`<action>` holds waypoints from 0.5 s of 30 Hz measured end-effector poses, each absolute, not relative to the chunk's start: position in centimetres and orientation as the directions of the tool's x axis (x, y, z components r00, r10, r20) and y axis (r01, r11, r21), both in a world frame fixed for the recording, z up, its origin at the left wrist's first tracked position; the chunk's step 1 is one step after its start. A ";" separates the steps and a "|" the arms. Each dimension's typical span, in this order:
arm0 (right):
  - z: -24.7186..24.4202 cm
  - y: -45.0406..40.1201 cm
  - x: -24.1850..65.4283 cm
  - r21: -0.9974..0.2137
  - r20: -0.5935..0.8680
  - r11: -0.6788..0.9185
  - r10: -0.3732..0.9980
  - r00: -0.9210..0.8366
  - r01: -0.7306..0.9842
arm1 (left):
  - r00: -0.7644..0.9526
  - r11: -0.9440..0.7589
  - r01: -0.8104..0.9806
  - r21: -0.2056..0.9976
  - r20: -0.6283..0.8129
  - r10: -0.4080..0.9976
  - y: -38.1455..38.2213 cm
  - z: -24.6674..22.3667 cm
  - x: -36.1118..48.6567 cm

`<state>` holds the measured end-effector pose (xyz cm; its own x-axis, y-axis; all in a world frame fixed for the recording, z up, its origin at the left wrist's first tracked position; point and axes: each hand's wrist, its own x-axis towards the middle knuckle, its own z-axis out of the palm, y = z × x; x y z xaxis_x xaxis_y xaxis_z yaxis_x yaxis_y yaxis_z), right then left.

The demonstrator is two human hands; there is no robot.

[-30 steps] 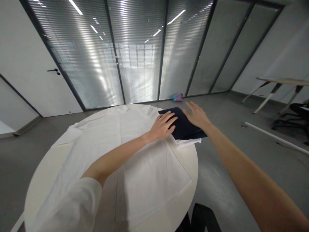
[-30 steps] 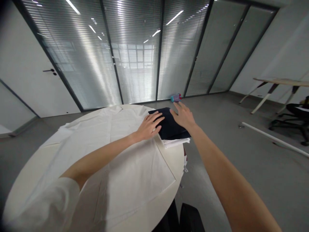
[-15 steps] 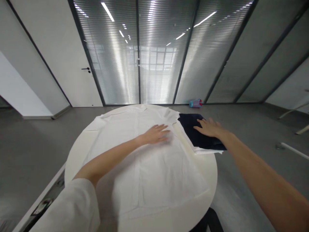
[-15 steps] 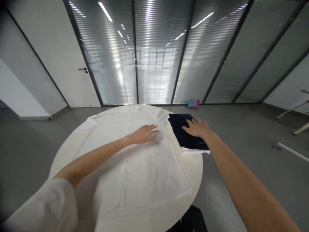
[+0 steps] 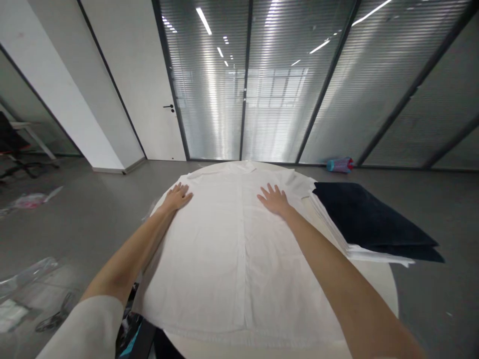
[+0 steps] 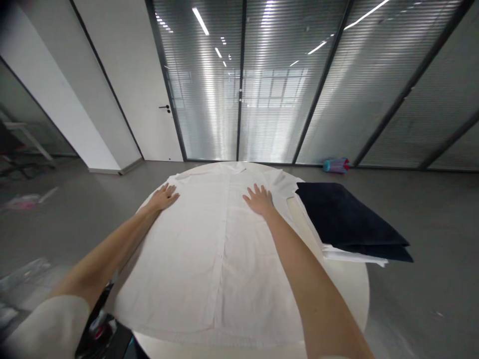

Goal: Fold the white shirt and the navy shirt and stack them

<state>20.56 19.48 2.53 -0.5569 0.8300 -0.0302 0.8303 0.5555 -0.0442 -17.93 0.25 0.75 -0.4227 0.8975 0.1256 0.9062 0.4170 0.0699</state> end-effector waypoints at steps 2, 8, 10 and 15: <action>1.2 20.1 20.1 -0.052 -0.040 0.536 0.842 -0.538 0.842 | -0.454 0.450 0.891 0.058 0.107 0.885 0.0 0.1 -18.4; 0.2 21.4 19.4 -0.066 -0.045 0.538 0.840 -0.541 0.841 | -0.481 0.480 0.876 0.047 0.146 0.864 0.2 -0.4 -18.6; 0.1 21.4 19.3 -0.058 -0.018 0.544 0.838 -0.546 0.837 | -0.509 0.487 0.859 0.160 0.168 0.844 0.2 -0.2 -19.0; -0.1 21.1 19.5 -0.032 0.044 0.562 0.827 -0.561 0.826 | -0.730 0.611 0.662 0.434 0.186 0.658 -1.9 1.1 -21.6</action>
<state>19.46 21.14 -0.14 -0.5607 0.8268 0.0440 0.8265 0.5621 -0.0316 -21.55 -1.90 1.12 -0.7296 0.6582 0.1858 0.6618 0.6110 0.4344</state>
